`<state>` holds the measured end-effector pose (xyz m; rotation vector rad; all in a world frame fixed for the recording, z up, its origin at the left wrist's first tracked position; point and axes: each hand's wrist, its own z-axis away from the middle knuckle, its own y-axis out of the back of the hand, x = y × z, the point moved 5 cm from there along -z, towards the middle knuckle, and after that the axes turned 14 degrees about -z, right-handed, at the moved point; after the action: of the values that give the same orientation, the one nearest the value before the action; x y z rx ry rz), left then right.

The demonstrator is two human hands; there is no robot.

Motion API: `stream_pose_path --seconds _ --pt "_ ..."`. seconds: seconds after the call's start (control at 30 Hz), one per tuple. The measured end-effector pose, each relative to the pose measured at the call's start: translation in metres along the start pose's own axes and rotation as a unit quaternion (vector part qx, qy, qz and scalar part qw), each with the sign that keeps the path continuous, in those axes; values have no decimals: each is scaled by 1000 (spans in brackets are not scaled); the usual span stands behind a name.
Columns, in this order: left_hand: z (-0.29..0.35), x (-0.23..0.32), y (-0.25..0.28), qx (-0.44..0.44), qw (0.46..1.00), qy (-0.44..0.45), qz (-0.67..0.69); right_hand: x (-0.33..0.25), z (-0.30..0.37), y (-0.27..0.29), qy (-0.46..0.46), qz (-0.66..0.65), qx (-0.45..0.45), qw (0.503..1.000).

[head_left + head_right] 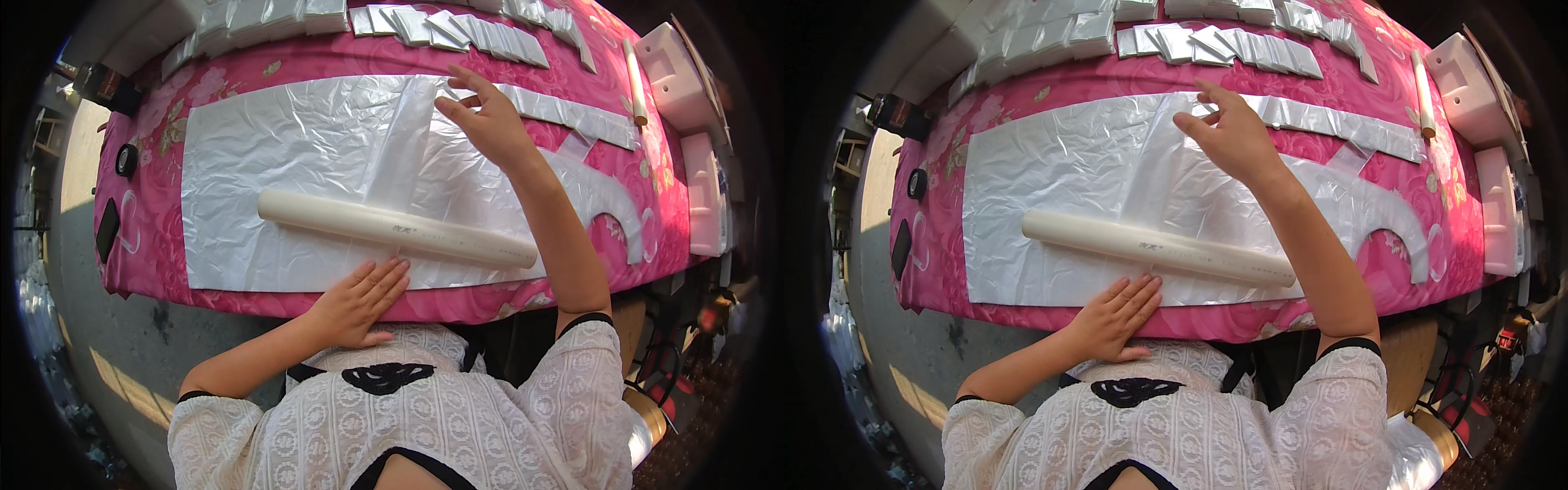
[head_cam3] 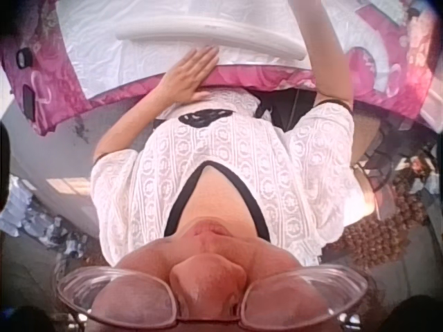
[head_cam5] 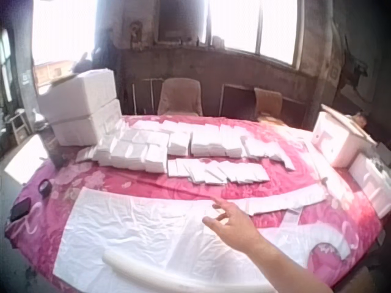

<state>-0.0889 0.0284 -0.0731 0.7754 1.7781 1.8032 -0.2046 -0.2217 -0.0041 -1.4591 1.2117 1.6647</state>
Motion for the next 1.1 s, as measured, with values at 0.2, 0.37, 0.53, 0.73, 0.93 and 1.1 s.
stream_pose_path --seconds 0.2,0.37,0.53,0.73,0.93,1.1 --pt "0 12 -3 -1 999 22 -39 2 128 -69 170 256 -150 940" --pt "0 13 0 -12 999 26 -21 20 97 6 133 324 26 936" --pt "2 -4 18 50 997 -7 66 38 80 87 67 331 165 927" --pt "-5 0 8 3 999 28 -32 -1 134 -25 184 227 -121 949" --pt "-4 29 -10 26 986 86 -140 1 121 -65 252 261 -151 920" --pt "-3 31 -15 11 981 87 -172 13 42 -59 283 256 -87 920"
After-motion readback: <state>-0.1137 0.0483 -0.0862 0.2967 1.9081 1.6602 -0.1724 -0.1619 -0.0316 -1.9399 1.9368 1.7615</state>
